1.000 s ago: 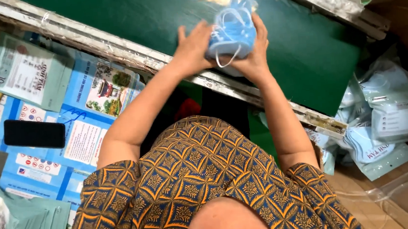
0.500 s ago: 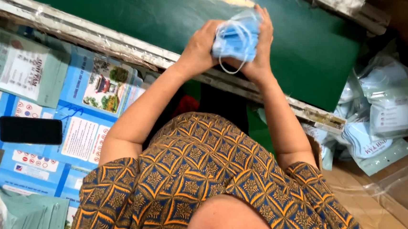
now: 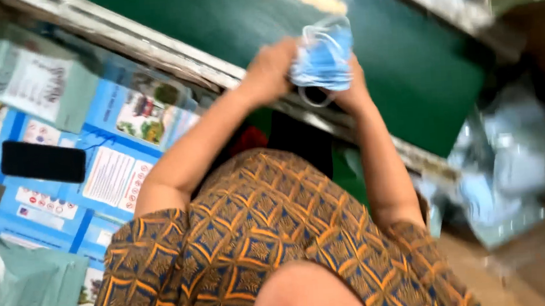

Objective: Packing blue surgical face masks into clear plastic bags at a conveyor belt.

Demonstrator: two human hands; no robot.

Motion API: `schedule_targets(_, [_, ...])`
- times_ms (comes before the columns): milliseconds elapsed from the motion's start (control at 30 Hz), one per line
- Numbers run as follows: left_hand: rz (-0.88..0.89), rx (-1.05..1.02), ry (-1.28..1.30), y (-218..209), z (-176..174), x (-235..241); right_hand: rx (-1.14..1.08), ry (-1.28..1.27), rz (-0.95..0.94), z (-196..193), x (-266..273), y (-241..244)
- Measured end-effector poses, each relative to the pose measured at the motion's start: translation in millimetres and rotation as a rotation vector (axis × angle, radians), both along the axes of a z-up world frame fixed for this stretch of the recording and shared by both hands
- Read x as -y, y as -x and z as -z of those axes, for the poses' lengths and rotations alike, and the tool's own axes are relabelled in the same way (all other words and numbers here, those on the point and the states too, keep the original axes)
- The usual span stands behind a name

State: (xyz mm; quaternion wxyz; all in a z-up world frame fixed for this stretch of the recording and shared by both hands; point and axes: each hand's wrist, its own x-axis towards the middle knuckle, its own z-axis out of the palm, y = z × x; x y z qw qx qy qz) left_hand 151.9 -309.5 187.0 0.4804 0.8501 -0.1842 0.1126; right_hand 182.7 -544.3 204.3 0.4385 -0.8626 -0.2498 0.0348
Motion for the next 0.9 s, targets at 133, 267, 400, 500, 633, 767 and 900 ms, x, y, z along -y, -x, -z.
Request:
schedule_targets(133, [0.09,0.001,-0.087,44,-57,-18,-0.348,-0.196,-0.121,-15,3,-9])
schedule_targets(267, [-0.09,-0.139,0.158,96,-91,-69,-0.58,-0.596,-0.155,18,8,-10])
schedule_targets(400, [-0.572,-0.623,-0.196,106,7,-187,-0.768,-0.862,-0.099,15,-8,-4])
schedule_targets(500, [-0.931,0.055,-0.353,149,93,-277,-0.759,-0.919,0.092,-35,-42,15])
schedule_targets(633, [-1.111,-0.062,-0.827,185,149,-330,-0.911,-0.987,0.126,-17,-42,14])
schedule_targets(767, [-1.128,-0.152,-0.871,184,166,-354,-0.882,-0.898,0.177,-23,-56,24])
schedule_targets(900, [-1.268,-0.087,-0.496,175,114,-353,-0.791,-0.793,0.182,-30,-70,30])
